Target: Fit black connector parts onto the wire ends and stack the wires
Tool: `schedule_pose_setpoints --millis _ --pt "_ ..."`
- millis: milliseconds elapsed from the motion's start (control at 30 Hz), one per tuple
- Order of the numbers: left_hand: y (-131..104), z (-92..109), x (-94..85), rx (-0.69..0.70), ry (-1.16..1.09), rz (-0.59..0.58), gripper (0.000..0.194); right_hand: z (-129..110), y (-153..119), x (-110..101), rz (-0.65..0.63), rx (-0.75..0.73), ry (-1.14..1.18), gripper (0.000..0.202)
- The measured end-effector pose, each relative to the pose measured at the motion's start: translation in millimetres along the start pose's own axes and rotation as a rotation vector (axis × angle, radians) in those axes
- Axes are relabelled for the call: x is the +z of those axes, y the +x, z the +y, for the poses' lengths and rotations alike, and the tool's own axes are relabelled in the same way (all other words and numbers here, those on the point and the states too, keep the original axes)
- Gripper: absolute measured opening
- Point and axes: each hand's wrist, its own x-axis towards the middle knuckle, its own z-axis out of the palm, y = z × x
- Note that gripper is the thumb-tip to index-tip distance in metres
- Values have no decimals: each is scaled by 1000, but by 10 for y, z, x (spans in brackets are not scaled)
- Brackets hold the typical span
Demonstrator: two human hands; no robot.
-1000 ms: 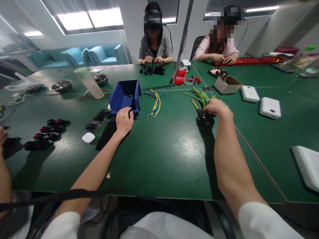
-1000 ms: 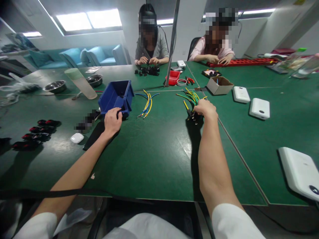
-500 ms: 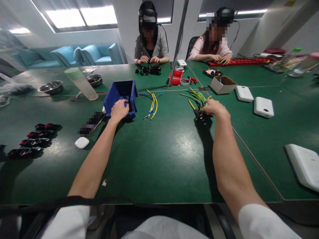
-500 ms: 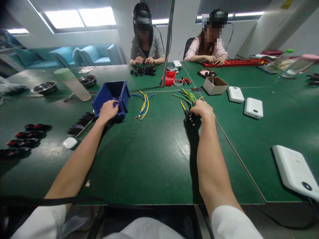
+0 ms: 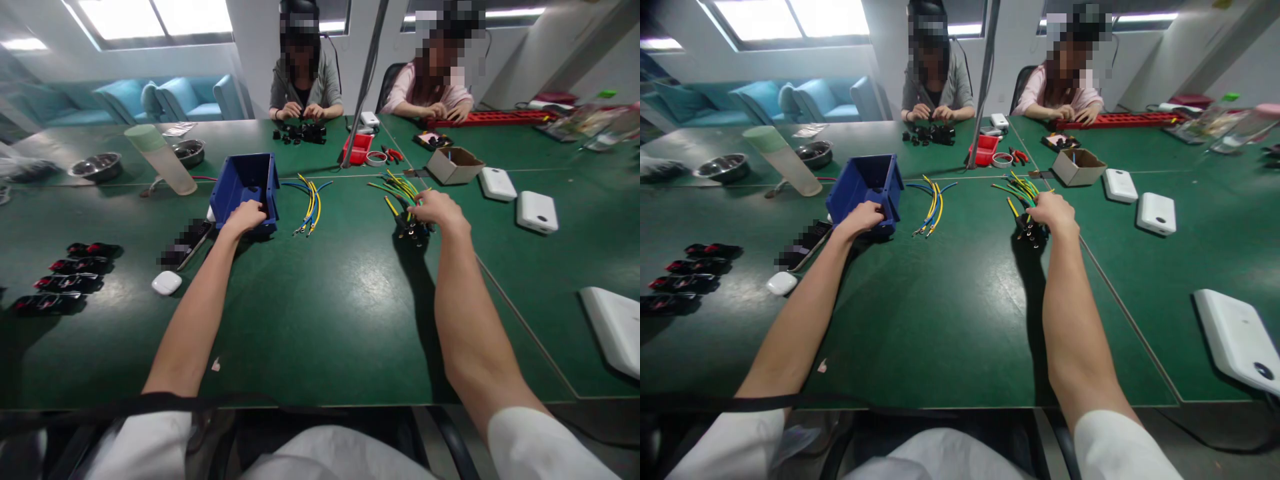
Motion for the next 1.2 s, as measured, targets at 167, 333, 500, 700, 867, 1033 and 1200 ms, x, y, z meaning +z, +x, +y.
schedule_pose_setpoints --millis 167,333,500,700,867,1033,1200 --pt "-15 -5 -28 115 -130 -20 33 -239 -78 -30 71 -24 42 42" --pt "17 -51 -22 178 -183 -10 35 -633 -117 0 166 -95 143 34" --pt "14 -71 -35 225 -192 1 38 -1148 -186 103 181 -204 258 30" --pt "-3 -93 -33 245 -212 -4 39 -1711 -280 205 150 -273 261 30" --pt "36 -128 -18 268 -234 8 36 -1985 -254 241 137 -315 216 30" --pt "82 -177 -9 302 -273 22 26 -2143 -165 342 24 -293 197 29" --pt "47 -155 -4 262 -266 80 23 -2173 -44 480 -181 -251 246 35"
